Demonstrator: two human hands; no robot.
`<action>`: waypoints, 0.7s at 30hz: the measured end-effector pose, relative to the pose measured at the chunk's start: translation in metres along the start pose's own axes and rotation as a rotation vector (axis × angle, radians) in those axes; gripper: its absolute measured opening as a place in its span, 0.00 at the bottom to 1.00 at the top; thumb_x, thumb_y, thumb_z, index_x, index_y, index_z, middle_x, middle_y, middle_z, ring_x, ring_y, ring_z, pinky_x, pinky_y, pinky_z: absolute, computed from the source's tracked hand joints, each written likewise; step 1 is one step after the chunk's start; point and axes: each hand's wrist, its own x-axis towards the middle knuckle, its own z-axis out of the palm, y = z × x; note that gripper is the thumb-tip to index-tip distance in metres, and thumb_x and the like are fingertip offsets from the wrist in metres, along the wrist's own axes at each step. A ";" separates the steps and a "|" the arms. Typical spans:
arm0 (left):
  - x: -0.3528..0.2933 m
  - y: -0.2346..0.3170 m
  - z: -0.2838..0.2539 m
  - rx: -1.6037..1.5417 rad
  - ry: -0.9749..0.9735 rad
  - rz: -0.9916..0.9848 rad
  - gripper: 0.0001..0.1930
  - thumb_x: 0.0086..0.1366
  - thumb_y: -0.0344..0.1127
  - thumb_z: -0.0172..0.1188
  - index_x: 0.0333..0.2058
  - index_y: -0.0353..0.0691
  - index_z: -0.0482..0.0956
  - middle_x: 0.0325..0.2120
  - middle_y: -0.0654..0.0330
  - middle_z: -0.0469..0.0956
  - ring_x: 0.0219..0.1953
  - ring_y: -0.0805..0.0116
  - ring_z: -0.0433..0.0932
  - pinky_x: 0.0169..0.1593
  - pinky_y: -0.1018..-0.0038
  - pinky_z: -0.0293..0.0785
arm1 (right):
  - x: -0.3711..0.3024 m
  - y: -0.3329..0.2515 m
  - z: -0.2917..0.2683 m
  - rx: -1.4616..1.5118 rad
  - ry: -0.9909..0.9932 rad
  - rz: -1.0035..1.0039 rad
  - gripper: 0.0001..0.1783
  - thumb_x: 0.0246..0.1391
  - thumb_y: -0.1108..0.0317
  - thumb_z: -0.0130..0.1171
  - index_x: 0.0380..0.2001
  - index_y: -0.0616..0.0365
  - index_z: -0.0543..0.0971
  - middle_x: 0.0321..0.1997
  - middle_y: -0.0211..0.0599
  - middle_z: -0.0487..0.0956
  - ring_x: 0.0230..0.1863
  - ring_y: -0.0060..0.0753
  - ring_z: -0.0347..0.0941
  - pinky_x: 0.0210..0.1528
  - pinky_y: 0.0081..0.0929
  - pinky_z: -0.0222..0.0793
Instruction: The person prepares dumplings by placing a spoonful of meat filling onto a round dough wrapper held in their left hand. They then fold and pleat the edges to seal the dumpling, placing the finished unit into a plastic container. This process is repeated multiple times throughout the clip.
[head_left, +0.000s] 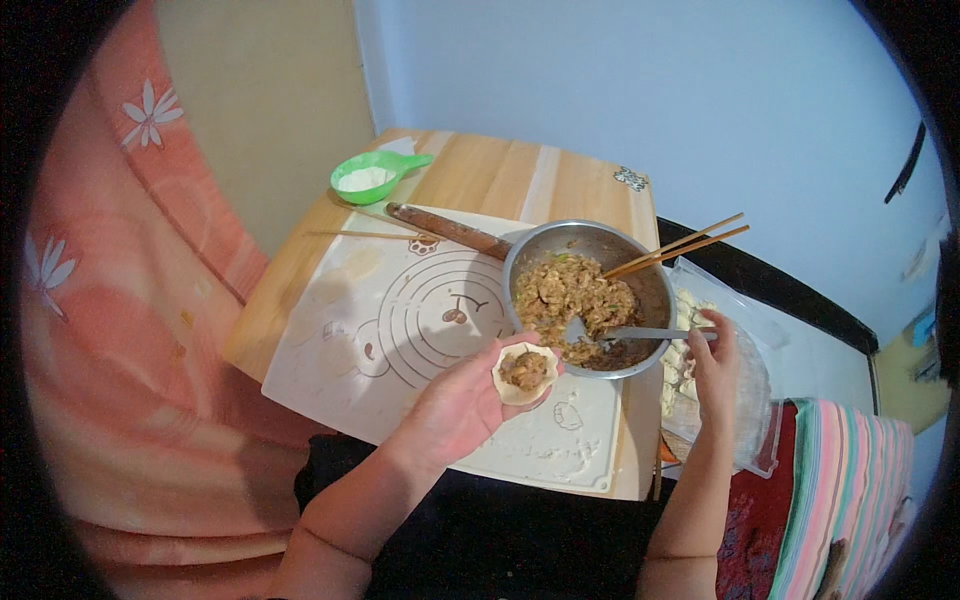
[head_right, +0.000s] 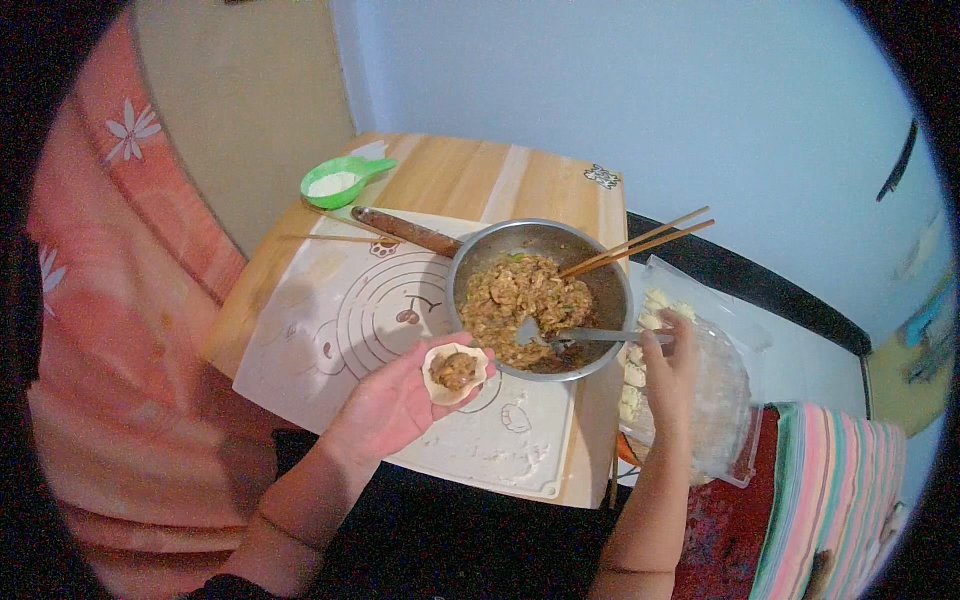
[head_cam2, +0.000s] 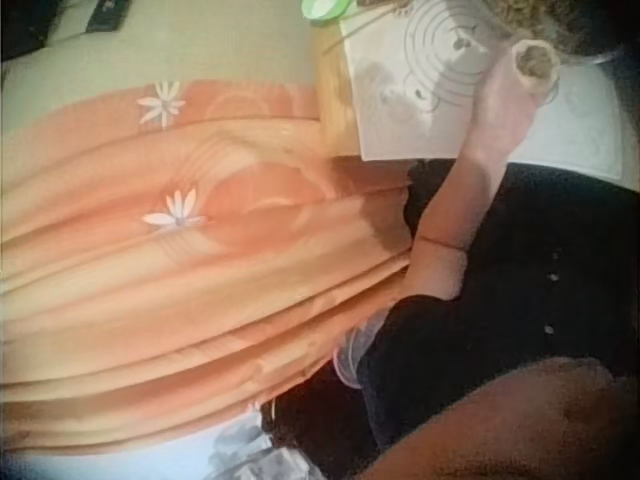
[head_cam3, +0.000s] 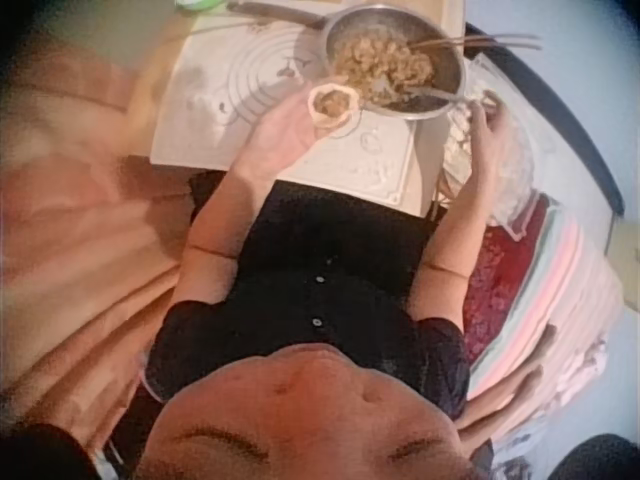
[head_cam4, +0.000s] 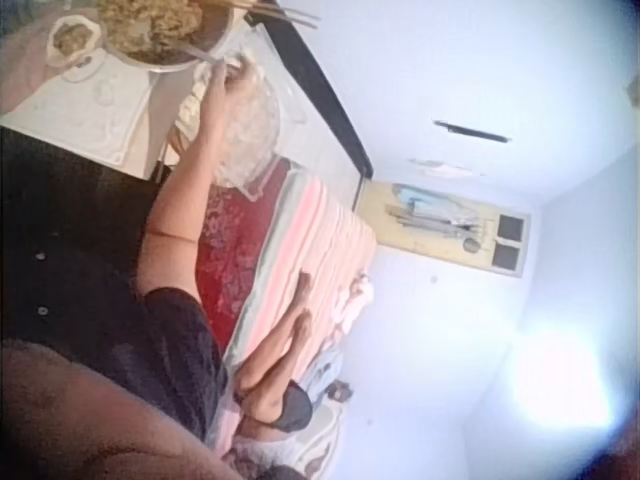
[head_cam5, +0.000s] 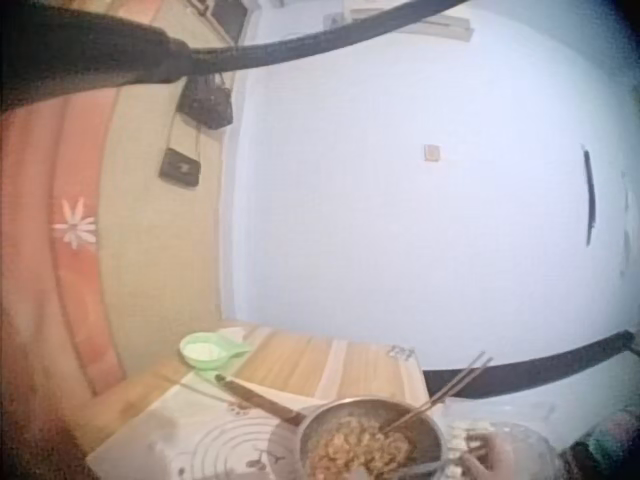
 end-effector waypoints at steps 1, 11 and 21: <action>0.000 0.000 0.001 0.000 -0.002 -0.002 0.26 0.71 0.45 0.34 0.59 0.32 0.56 0.59 0.43 0.59 0.60 0.52 0.62 0.62 0.64 0.60 | -0.001 0.000 0.003 -0.133 0.111 -0.148 0.14 0.55 0.66 0.55 0.45 0.58 0.71 0.33 0.32 0.74 0.33 0.20 0.68 0.30 0.16 0.64; 0.002 -0.006 0.004 -0.063 -0.018 -0.025 0.24 0.71 0.43 0.37 0.59 0.34 0.56 0.58 0.45 0.60 0.58 0.55 0.65 0.60 0.61 0.62 | -0.074 -0.063 0.054 -0.348 -0.190 -1.266 0.15 0.34 0.70 0.64 0.32 0.49 0.80 0.35 0.28 0.74 0.35 0.29 0.69 0.34 0.27 0.65; -0.003 -0.013 0.002 -0.018 -0.023 -0.013 0.21 0.70 0.40 0.37 0.58 0.35 0.61 0.57 0.46 0.63 0.57 0.59 0.66 0.60 0.62 0.61 | -0.083 -0.062 0.068 -0.426 -0.177 -1.375 0.15 0.38 0.66 0.59 0.35 0.51 0.81 0.38 0.24 0.76 0.37 0.25 0.68 0.36 0.23 0.65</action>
